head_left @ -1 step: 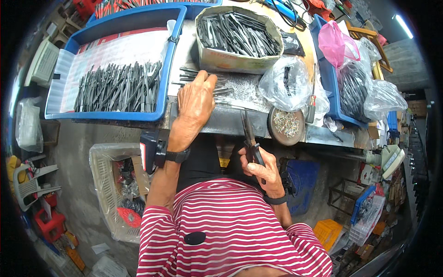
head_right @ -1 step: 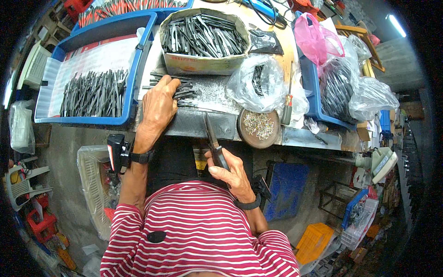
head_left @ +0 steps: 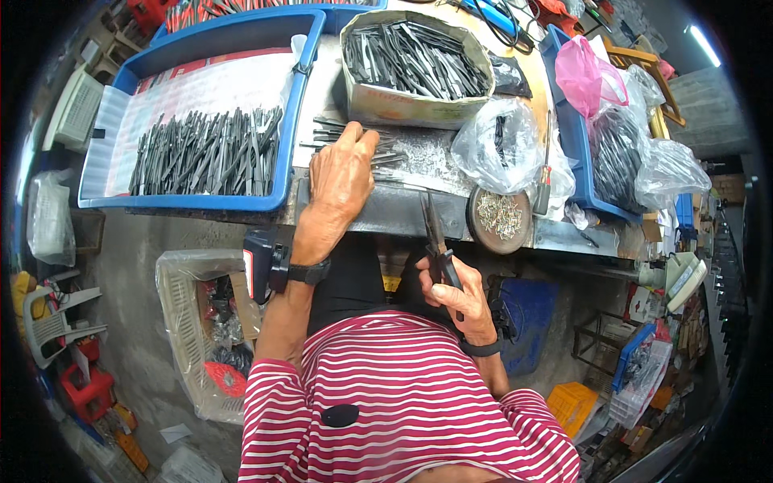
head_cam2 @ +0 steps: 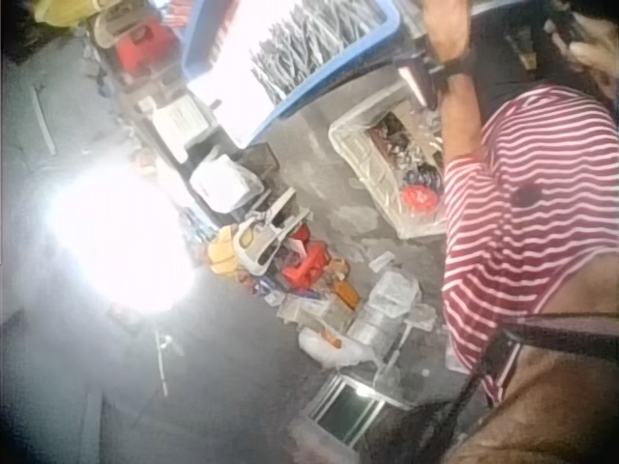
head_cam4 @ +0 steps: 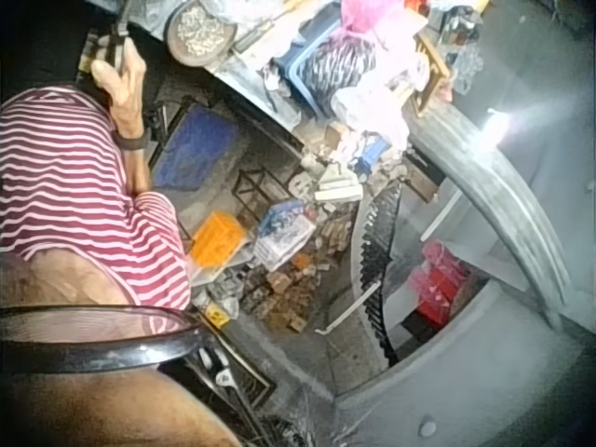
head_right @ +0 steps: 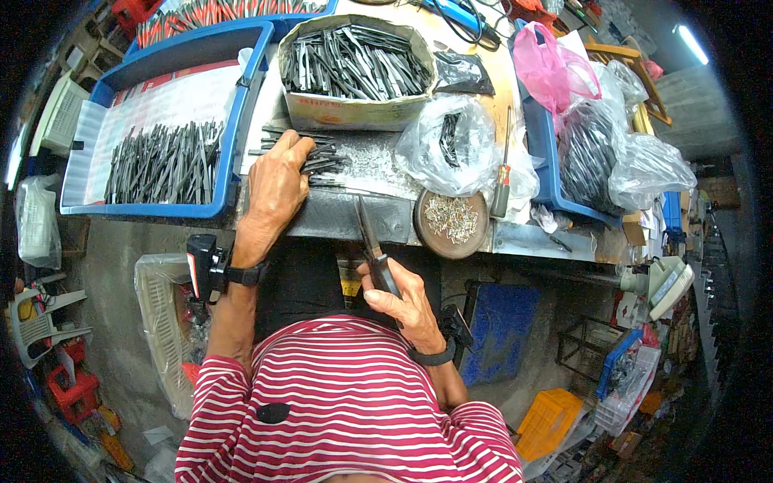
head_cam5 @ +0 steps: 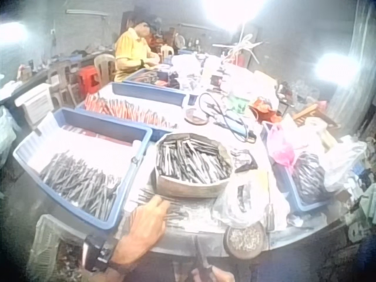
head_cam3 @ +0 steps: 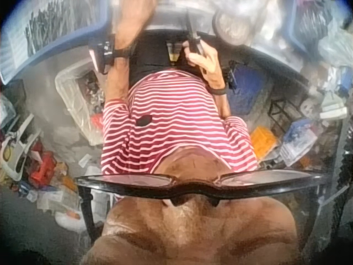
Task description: The person repeatedly picks up thin metal rods from a tray, cuts them with pliers, and places the cut pieces into a blue bin. The person also handles a small bowl of metal fasteners and a plastic bag of parts, moving them around the workspace.
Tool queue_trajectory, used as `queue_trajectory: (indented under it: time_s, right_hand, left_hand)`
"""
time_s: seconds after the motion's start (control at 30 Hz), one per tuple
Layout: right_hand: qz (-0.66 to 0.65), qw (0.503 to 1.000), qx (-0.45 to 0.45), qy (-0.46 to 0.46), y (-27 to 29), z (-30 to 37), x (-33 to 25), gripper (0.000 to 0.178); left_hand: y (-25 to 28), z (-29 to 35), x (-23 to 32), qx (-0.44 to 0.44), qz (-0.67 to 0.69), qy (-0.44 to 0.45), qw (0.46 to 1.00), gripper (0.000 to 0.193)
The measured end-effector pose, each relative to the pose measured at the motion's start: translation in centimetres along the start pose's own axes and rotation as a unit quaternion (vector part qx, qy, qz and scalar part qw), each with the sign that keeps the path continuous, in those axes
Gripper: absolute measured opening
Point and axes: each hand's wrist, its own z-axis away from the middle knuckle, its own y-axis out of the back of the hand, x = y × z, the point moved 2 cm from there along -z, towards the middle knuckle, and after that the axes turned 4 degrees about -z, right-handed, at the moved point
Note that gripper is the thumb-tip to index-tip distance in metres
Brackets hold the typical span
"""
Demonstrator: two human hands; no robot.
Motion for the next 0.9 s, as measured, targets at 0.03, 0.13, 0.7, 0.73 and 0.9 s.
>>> queue_trajectory:
  time_s: [0.03,0.13,0.7,0.73,0.9]
  right_hand:
    - [-0.006,1.000,-0.002,0.002,0.0,0.0,0.0,0.054]
    - [-0.015,1.000,0.002,0.008,0.2,0.0,0.1,0.054]
    - [0.079,0.994,0.046,0.061,-0.6,-0.4,-1.5,0.054]
    - [0.102,0.991,0.046,0.074,-0.6,-0.5,-1.7,0.053]
    - [0.242,0.955,0.074,0.157,-1.1,-0.8,-2.5,0.047]
  left_hand:
    - [0.0,0.0,0.0,0.005,0.000,-0.004,1.000,0.027]
    - [0.0,0.0,-0.1,0.016,-0.005,-0.018,1.000,0.027]
    - [1.7,0.4,0.4,0.112,0.138,-0.091,0.980,0.034]
    - [1.9,0.4,0.7,0.113,0.191,-0.071,0.972,0.030]
    - [1.9,1.8,1.4,-0.008,0.545,0.130,0.829,0.018]
